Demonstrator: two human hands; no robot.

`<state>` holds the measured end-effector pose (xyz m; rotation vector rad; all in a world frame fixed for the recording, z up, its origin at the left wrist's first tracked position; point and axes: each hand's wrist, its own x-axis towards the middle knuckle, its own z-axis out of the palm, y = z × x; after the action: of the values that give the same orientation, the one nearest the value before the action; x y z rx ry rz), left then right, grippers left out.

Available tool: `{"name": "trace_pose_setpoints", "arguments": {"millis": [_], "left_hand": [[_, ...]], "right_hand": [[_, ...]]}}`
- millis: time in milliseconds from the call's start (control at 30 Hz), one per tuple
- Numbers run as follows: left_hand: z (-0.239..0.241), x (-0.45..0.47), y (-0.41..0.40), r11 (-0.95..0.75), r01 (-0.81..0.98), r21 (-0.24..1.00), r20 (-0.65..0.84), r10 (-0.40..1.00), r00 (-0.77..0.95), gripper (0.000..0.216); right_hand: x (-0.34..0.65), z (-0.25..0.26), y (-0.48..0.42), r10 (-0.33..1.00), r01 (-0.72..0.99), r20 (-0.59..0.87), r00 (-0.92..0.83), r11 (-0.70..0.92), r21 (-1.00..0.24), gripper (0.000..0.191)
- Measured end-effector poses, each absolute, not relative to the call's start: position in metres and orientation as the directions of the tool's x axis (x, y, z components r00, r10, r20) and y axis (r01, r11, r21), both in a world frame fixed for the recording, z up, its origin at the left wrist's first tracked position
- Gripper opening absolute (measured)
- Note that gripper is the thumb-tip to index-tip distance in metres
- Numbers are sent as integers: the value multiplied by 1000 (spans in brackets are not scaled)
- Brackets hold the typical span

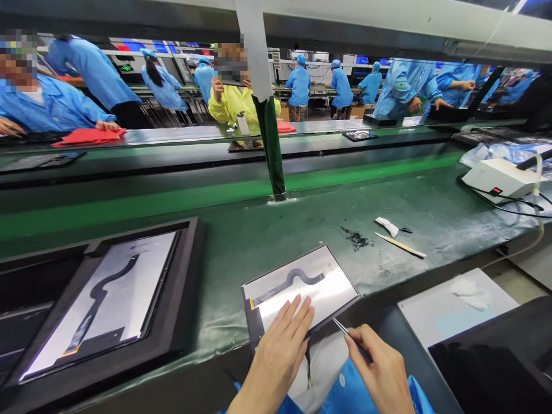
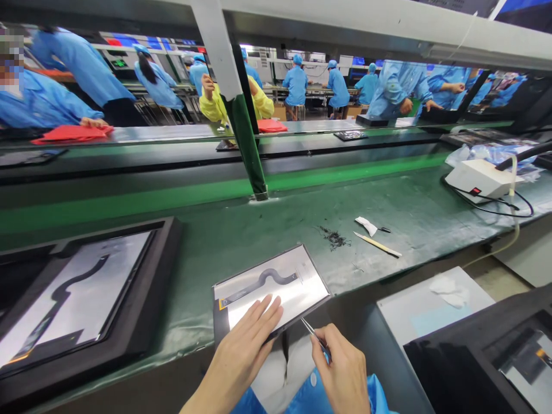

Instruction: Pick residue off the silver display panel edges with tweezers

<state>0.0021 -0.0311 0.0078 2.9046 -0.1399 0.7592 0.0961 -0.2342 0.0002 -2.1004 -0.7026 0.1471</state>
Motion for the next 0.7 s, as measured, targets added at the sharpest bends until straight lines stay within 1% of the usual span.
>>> {"name": "trace_pose_setpoints", "arguments": {"millis": [167,233,300,333,400,467,533,600,700], "left_hand": [[10,3,-32,-986,-122,110,492,-53,869,52],[11,3,-32,-986,-124,112,493,-53,869,51],[11,3,-32,-986,-128,103,495,-60,867,50],[10,3,-32,-987,-130,99,497,-64,866,49],[10,3,-32,-986,-130,100,500,-63,864,49],[10,3,-32,-986,-126,106,501,-57,863,50],[10,3,-32,-985,-130,113,496,-58,866,51],[10,3,-32,-983,-136,120,491,-61,869,51],[9,3,-31,-985,-134,112,491,-63,869,49]], "right_hand": [[93,-2,-234,521,411,134,843,-463,-786,21],[93,-1,-233,509,364,97,855,-457,-811,23],[95,1,-230,483,256,19,876,-431,-865,30],[97,3,-228,469,175,-40,882,-405,-897,34],[101,6,-224,454,-40,-199,868,-337,-941,43],[105,9,-220,472,-263,-362,804,-264,-928,48],[105,9,-218,503,-408,-457,734,-211,-888,48],[104,9,-218,520,-464,-482,705,-177,-868,46],[102,9,-219,529,-477,-484,697,-162,-864,46]]}}
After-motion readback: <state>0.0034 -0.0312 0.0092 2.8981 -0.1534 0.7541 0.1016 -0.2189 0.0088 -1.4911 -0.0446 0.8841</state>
